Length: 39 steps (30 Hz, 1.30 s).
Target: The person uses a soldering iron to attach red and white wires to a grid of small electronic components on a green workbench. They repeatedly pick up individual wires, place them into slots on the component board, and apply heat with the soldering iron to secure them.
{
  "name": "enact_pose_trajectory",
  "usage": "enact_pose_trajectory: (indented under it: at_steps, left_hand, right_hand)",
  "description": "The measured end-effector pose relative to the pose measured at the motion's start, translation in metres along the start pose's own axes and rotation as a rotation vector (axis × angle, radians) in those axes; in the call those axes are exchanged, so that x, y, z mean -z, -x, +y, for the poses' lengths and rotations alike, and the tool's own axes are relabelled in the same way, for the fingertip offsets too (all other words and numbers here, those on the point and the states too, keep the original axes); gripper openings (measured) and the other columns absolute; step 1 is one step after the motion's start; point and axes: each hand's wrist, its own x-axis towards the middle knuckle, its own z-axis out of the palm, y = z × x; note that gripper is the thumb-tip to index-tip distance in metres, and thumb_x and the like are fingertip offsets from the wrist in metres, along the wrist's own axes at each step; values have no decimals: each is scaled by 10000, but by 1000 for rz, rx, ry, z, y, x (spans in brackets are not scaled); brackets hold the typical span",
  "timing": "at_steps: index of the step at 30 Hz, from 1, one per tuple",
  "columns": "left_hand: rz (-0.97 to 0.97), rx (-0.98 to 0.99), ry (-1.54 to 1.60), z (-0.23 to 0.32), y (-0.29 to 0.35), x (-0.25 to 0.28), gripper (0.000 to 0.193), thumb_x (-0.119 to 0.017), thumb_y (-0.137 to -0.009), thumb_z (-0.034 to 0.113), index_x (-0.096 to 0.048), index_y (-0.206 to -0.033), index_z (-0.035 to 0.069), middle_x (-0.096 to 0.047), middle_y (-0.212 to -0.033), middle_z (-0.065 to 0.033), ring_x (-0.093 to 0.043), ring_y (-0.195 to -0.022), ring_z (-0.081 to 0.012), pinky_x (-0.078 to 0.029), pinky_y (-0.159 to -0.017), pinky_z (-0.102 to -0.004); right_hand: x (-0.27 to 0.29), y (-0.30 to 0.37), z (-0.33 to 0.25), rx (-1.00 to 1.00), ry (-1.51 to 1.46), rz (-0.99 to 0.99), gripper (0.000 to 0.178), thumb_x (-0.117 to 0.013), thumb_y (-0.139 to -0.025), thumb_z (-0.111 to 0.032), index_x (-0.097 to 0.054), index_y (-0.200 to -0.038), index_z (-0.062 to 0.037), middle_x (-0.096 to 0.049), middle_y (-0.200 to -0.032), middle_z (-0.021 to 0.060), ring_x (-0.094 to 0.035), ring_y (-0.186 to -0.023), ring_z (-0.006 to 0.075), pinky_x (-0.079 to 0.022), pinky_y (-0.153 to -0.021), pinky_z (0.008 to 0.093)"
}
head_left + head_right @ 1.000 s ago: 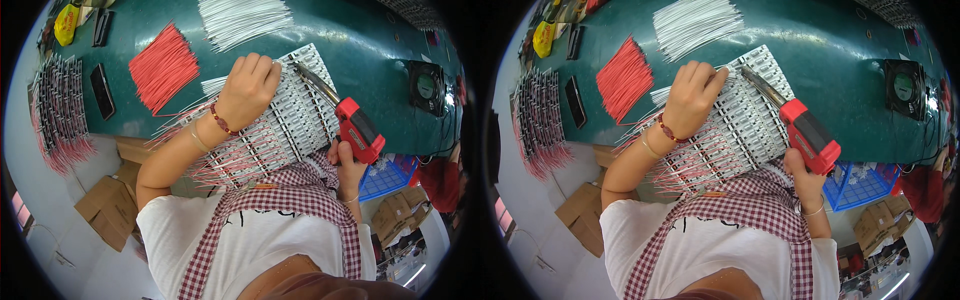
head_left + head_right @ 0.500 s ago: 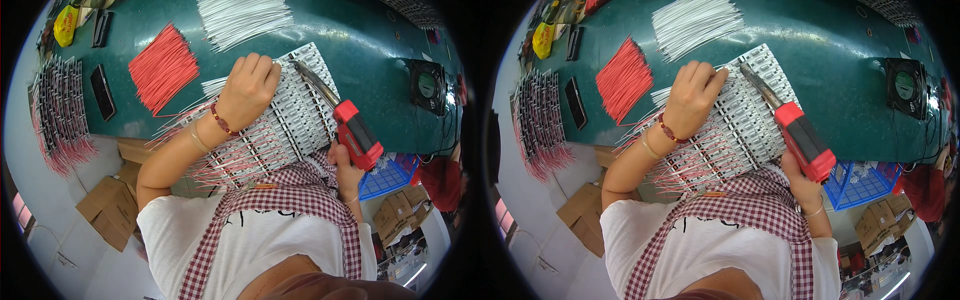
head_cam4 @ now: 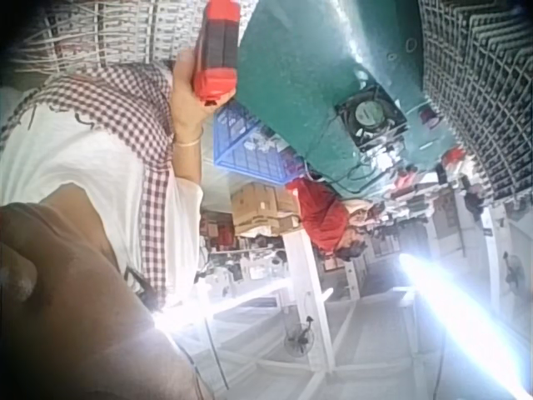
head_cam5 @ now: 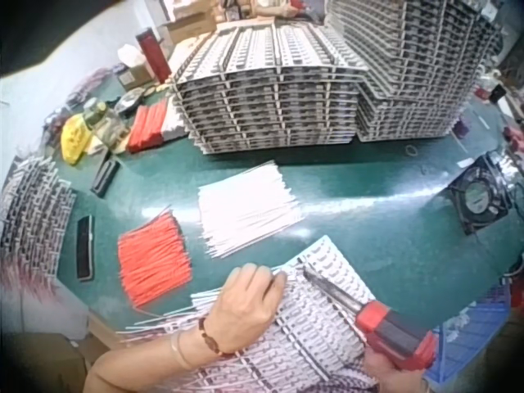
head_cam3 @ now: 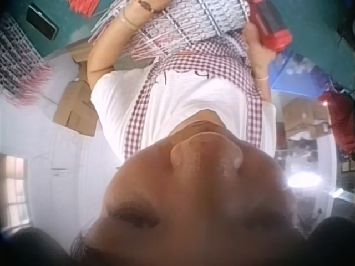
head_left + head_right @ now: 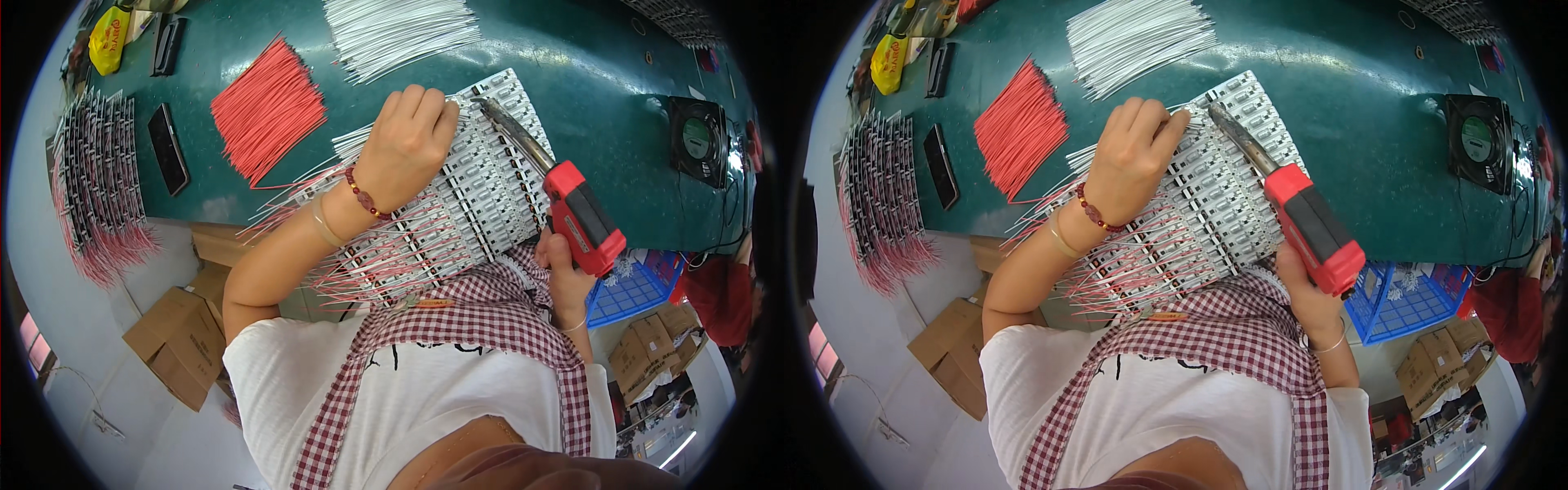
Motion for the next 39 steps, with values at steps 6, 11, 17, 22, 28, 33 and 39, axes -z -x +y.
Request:
enact_pose_trajectory:
  at_steps: [6, 11, 17, 22, 28, 33, 39]
  left_hand:
    - [9, 3, 4, 1, 0, 0, 306, -589, -740, 13, -644, -1038, -26, -491, -833, -86, -501, -772, -238, -419, -678, -347]
    - [9, 1, 2, 1, -1, 2, 304, -591, -738, 12, -644, -1035, -26, -486, -824, -86, -499, -766, -237, -419, -676, -346]
    - [17, 4, -7, 1, 0, 0, 302, -594, -734, 10, -642, -1030, -25, -483, -825, -86, -498, -767, -237, -420, -676, -347]
    - [10, 2, -11, 1, 0, 0, 305, -595, -732, 10, -642, -1031, -28, -482, -827, -87, -498, -768, -238, -420, -676, -347]
    - [14, -3, -14, 2, 0, 0, 310, -595, -733, 13, -641, -1036, -33, -479, -828, -87, -495, -766, -238, -419, -674, -348]
    - [8, -7, -27, 2, 0, -1, 317, -596, -732, 18, -639, -1042, -30, -476, -828, -85, -494, -769, -237, -419, -674, -346]
    - [11, -25, -31, 2, 1, 1, 320, -596, -732, 25, -637, -1045, -25, -478, -828, -84, -496, -762, -234, -419, -671, -345]
  right_hand:
    - [2, -1, 7, 0, 46, -7, 244, -751, -833, -98, -664, -1045, -13, -675, -984, 63, -636, -851, 152, -513, -736, 302]
    - [2, -1, 3, 87, 145, -45, 252, -698, -873, -114, -613, -1077, 7, -623, -905, 64, -580, -756, 130, -478, -663, 280]
    - [-6, -1, -10, 53, -9, 1, 193, -652, -900, -120, -584, -1009, 25, -579, -739, 57, -534, -624, 120, -444, -576, 265]
    - [1, -1, 7, 44, 78, -51, 226, -738, -840, -84, -663, -1040, -8, -675, -951, 53, -631, -812, 135, -511, -712, 293]
    - [0, -1, -3, 29, 65, -28, 234, -739, -841, -82, -659, -1048, -9, -673, -960, 57, -631, -829, 143, -512, -727, 301]
    - [3, 0, -7, -59, -26, -24, 244, -736, -845, -85, -655, -1061, -7, -663, -983, 60, -625, -852, 144, -507, -756, 297]
    - [-1, -2, -1, 26, 9, -39, 260, -753, -828, -95, -658, -1053, -7, -668, -965, 58, -632, -832, 150, -511, -752, 296]
